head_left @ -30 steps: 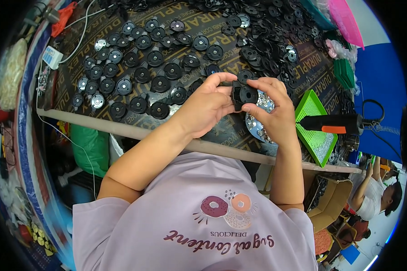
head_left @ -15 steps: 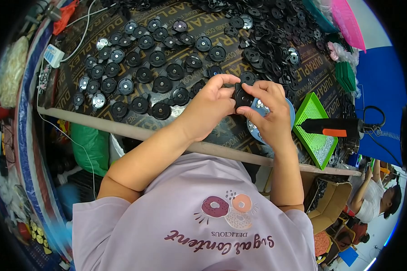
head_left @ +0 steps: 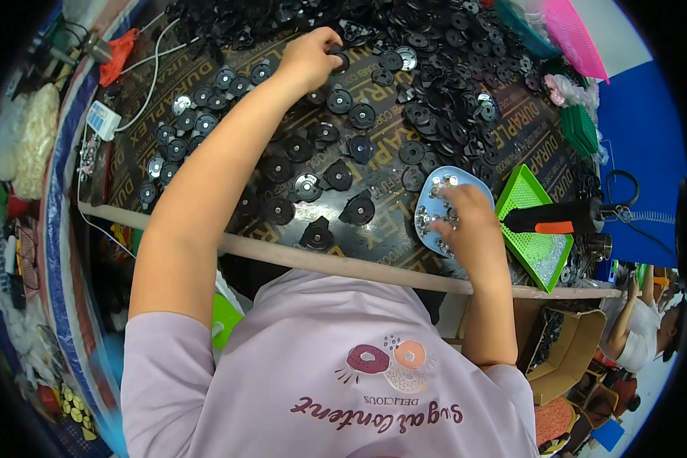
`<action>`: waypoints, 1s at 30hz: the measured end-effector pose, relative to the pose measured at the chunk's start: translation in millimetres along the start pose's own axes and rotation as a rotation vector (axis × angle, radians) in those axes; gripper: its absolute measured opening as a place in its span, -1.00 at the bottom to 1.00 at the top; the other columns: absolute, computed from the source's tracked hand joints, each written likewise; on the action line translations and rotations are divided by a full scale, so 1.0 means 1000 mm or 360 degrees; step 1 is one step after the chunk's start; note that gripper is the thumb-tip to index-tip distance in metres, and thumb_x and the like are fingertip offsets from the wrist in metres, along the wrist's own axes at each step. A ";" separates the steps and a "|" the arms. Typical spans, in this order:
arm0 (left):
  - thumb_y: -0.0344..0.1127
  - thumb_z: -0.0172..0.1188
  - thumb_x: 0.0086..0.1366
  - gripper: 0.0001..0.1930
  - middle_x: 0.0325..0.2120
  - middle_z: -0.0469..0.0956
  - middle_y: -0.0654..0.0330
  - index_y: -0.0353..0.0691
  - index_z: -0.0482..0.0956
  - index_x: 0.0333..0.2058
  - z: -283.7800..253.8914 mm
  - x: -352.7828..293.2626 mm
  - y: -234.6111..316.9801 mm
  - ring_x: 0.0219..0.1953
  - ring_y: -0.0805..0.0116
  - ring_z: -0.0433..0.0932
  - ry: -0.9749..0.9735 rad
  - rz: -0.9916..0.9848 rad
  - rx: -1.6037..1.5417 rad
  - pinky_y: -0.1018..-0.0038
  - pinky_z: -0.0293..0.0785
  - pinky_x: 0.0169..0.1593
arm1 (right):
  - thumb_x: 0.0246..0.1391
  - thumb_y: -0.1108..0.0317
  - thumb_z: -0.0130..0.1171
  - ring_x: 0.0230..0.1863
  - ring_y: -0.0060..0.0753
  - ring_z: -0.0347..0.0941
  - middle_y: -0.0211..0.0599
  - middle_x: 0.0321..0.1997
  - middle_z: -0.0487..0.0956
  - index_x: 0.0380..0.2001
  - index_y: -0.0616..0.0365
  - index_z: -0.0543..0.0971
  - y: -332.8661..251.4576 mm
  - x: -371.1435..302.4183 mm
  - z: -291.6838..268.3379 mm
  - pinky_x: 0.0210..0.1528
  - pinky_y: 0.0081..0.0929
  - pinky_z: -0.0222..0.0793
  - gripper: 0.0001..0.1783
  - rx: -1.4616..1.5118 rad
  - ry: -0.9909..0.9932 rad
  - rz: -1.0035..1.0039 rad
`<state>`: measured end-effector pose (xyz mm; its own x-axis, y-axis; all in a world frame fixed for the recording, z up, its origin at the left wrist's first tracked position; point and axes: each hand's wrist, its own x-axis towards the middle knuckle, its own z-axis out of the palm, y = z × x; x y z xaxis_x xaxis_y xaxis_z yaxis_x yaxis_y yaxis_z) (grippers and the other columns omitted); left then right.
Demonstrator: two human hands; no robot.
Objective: The person inserts small metallic pins into circular black plastic housings by hand at a workbench.
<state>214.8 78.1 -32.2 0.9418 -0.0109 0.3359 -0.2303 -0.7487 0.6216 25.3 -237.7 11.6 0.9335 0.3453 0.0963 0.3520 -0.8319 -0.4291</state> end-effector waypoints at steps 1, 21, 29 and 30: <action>-0.36 0.31 0.09 -0.67 -0.33 0.60 0.19 -0.10 0.51 -0.13 0.004 0.008 -0.003 -0.23 0.25 0.57 -0.0110 -0.0080 0.0152 0.37 0.47 -0.14 | -0.38 0.47 0.44 -0.06 0.00 0.42 -0.16 -0.14 0.51 -0.15 0.16 0.55 -0.002 -0.002 0.000 -0.02 -0.23 0.35 -0.44 0.0003 -0.0059 0.0054; -0.40 0.11 0.18 -0.71 -0.06 0.42 0.14 -0.07 0.54 -0.09 0.046 0.070 0.012 0.04 0.06 0.31 0.0166 0.0000 0.0863 0.19 0.22 0.06 | -0.06 0.57 0.16 -0.51 -0.27 0.51 -0.17 -0.48 0.53 -0.47 0.26 0.43 0.016 -0.022 0.015 -0.45 -0.42 0.39 -0.90 0.0711 0.0101 0.0324; -0.45 0.26 0.08 -0.66 -0.15 0.45 0.08 -0.16 0.44 -0.14 0.040 0.089 0.002 -0.04 0.04 0.39 -0.0174 0.0287 0.0968 0.20 0.35 0.00 | 0.13 0.54 0.10 -0.42 -0.63 0.48 -0.34 -0.38 0.57 -0.36 0.24 0.43 0.004 -0.021 0.014 -0.39 -0.66 0.40 -0.95 0.1559 0.0005 0.0745; -0.47 0.25 0.08 -0.63 -0.16 0.45 0.07 -0.15 0.43 -0.11 0.038 0.089 0.003 -0.04 0.04 0.40 -0.0215 0.0400 0.1002 0.19 0.36 0.00 | 0.14 0.52 0.10 -0.43 -0.62 0.48 -0.33 -0.38 0.58 -0.34 0.24 0.44 0.002 -0.020 0.014 -0.39 -0.65 0.40 -0.95 0.1657 -0.0001 0.0745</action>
<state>307.1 49.6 -27.7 0.9100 -0.2866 0.2995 -0.2985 -0.9544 -0.0065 6.1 -239.7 -3.8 0.9582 0.0965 -0.2694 -0.2581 -0.1146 -0.9593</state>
